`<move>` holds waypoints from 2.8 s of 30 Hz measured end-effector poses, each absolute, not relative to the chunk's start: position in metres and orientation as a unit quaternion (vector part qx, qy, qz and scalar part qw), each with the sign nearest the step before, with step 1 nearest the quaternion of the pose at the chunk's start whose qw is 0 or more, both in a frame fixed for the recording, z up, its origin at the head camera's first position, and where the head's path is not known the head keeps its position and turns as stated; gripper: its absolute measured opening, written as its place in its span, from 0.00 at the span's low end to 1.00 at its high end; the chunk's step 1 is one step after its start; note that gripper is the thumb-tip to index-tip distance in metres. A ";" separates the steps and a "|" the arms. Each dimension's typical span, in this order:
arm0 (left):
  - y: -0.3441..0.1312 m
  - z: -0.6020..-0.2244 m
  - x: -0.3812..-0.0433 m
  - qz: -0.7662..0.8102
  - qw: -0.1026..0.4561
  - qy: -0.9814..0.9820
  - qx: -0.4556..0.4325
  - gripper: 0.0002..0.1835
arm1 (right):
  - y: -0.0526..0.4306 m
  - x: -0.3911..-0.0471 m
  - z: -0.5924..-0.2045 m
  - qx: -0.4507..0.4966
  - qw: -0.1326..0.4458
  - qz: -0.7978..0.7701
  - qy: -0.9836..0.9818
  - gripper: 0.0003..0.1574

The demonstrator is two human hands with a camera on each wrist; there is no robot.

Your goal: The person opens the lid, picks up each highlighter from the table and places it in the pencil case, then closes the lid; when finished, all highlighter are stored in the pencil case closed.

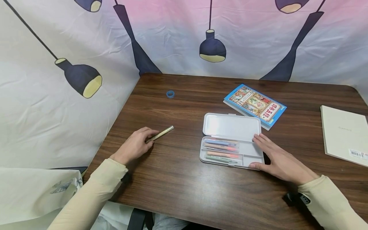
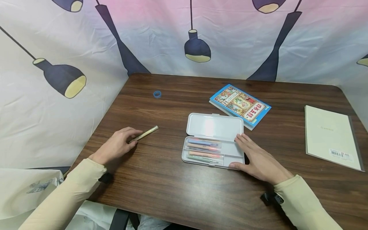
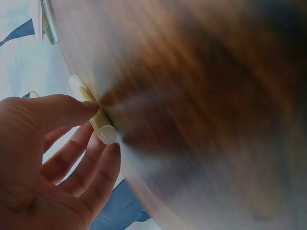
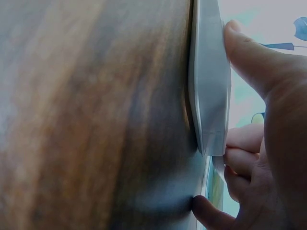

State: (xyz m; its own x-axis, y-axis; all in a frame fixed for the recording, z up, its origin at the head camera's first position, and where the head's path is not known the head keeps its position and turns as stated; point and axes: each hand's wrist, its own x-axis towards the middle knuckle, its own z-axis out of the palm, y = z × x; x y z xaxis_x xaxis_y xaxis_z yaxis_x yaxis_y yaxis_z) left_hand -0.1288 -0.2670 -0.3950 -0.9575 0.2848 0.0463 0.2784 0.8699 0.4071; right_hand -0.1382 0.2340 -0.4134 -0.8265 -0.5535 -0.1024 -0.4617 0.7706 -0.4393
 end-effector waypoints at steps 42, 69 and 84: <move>-0.264 -0.394 -0.126 0.199 0.016 0.967 0.155 0.18 | 0.233 -0.137 -0.411 -0.267 0.120 -0.203 0.935 0.60; -0.176 -0.371 -0.129 0.190 -0.029 0.932 0.307 0.19 | 0.232 -0.139 -0.413 -0.263 0.124 -0.199 0.936 0.63; -0.113 -0.387 -0.135 0.195 -0.009 0.872 0.449 0.16 | 0.231 -0.138 -0.413 -0.257 0.124 -0.201 0.937 0.63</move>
State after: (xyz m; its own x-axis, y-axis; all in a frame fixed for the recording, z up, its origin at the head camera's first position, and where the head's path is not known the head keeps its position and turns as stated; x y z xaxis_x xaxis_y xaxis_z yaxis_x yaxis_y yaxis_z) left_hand -0.1348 -0.1127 -0.3873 -0.5961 0.7800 0.1907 0.7869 0.5201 0.3322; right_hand -0.1380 0.2310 -0.4132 -0.8373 -0.5314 -0.1286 -0.4321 0.7872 -0.4400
